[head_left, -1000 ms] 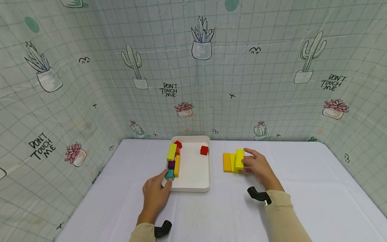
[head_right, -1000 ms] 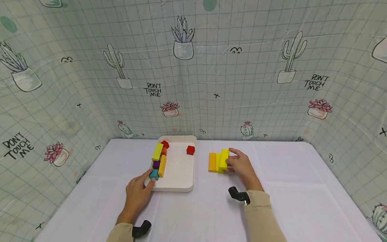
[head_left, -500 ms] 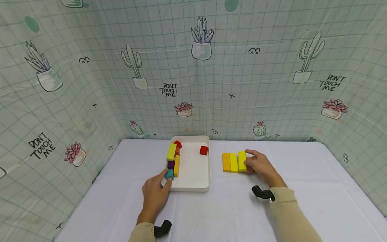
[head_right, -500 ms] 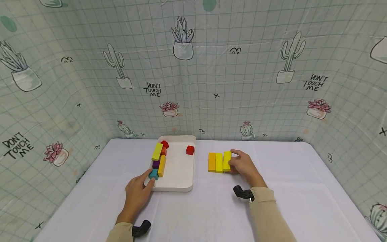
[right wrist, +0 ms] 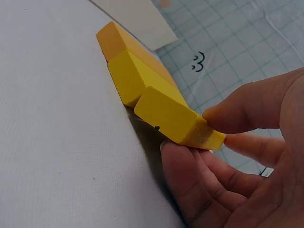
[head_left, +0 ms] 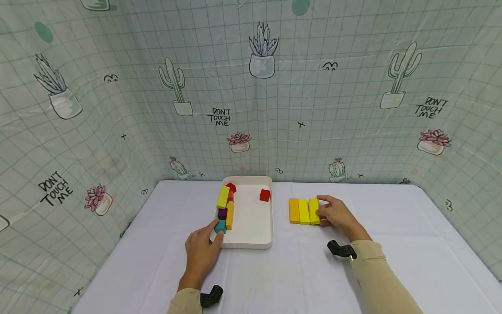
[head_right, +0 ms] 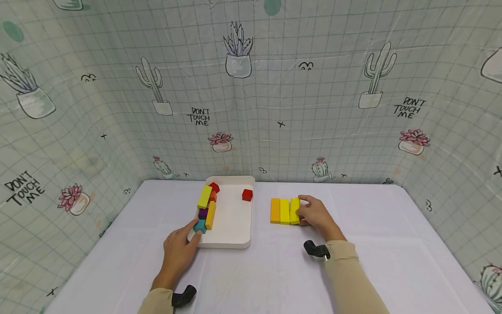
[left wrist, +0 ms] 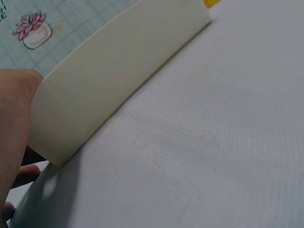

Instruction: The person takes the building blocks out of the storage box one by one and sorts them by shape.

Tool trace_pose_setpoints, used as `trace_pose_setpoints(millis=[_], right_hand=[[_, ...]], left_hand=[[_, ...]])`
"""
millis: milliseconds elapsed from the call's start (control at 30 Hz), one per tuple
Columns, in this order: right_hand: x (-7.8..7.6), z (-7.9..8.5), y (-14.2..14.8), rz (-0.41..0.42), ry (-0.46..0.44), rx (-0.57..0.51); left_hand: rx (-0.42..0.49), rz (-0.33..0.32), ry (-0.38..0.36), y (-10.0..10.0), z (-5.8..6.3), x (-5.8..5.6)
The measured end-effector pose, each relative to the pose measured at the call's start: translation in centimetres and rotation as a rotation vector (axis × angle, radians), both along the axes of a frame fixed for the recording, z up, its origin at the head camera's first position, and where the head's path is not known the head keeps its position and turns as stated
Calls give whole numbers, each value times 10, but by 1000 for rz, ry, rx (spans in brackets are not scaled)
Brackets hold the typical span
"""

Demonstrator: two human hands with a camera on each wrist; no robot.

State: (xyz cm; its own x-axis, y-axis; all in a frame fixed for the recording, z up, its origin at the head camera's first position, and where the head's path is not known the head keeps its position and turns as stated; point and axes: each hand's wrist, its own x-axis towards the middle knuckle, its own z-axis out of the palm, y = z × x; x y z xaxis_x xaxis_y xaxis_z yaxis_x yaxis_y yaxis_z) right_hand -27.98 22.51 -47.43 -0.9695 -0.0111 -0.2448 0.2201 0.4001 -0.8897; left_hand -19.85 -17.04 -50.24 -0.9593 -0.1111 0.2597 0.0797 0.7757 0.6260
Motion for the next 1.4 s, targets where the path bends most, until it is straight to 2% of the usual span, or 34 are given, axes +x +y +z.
trace_pose_setpoints(millis=[500,1033,1400], right_hand=[[5,-1,-3,-12,-1,27],[6,1,-6,-73,-1,177],[8,-2,-6,-66,30,161]], left_hand=[[2,-7,-11,0,-1,1],[-3,-2,12,1,0,2],[-3,3,6,0,0,2]])
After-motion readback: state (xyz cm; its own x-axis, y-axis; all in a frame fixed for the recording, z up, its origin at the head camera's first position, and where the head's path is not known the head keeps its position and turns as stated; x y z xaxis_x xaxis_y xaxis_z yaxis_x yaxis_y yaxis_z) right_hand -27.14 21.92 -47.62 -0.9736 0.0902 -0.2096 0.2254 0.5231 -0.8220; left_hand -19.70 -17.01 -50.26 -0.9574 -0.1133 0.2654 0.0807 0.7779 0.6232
